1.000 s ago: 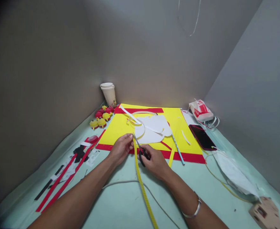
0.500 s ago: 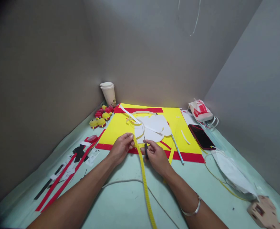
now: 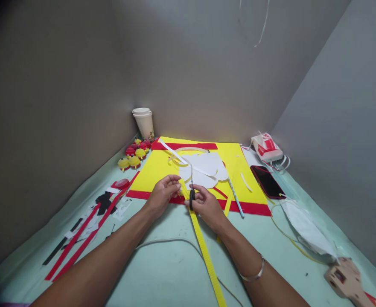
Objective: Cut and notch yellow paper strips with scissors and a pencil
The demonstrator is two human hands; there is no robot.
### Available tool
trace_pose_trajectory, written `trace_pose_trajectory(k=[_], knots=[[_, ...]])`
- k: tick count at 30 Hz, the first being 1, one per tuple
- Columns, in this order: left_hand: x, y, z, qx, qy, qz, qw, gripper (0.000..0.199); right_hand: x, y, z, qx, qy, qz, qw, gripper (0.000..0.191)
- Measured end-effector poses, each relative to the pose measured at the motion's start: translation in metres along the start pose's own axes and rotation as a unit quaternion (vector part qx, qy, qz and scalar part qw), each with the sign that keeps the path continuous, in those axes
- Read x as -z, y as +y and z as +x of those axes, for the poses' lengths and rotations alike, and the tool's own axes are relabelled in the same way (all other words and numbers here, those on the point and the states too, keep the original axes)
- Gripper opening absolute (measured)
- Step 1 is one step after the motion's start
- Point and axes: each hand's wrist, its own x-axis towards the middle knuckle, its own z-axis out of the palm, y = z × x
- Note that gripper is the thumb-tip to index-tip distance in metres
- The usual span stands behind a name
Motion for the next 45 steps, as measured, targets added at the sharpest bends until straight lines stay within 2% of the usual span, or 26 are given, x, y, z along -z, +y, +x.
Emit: trace_pose_trajectory(k=[8, 13, 21, 27, 32, 38, 45], knots=[[0.0003, 0.0014, -0.0002, 0.008, 0.001, -0.001, 1.000, 0.030, 0.0006, 0.0022, 0.0010, 0.019, 0.007, -0.010, 1.000, 0.059], [0.0021, 0.0006, 0.0015, -0.001, 0.006, -0.001, 1.000, 0.029, 0.0004, -0.0007, -0.0008, 0.008, -0.007, -0.022, 1.000, 0.059], [0.0028, 0.0043, 0.0018, -0.005, 0.018, -0.023, 1.000, 0.037, 0.0000, -0.0006, -0.0013, 0.005, -0.018, -0.029, 0.999, 0.060], [0.0025, 0.0021, 0.0006, 0.046, -0.018, -0.023, 0.999, 0.042, -0.0003, 0.0015, -0.0009, 0.014, -0.018, -0.025, 0.999, 0.057], [0.0023, 0.0002, 0.0009, 0.061, -0.045, -0.026, 0.997, 0.040, -0.0001, 0.0035, -0.0003, 0.015, -0.025, -0.016, 0.999, 0.058], [0.0028, 0.0031, 0.0007, 0.036, -0.034, -0.023, 0.999, 0.041, 0.0004, 0.0027, -0.0006, 0.007, -0.026, -0.018, 0.999, 0.060], [0.0056, 0.0018, 0.0039, -0.016, -0.010, -0.005, 1.000, 0.036, 0.0030, -0.0044, -0.0062, -0.022, -0.036, -0.001, 0.999, 0.046]])
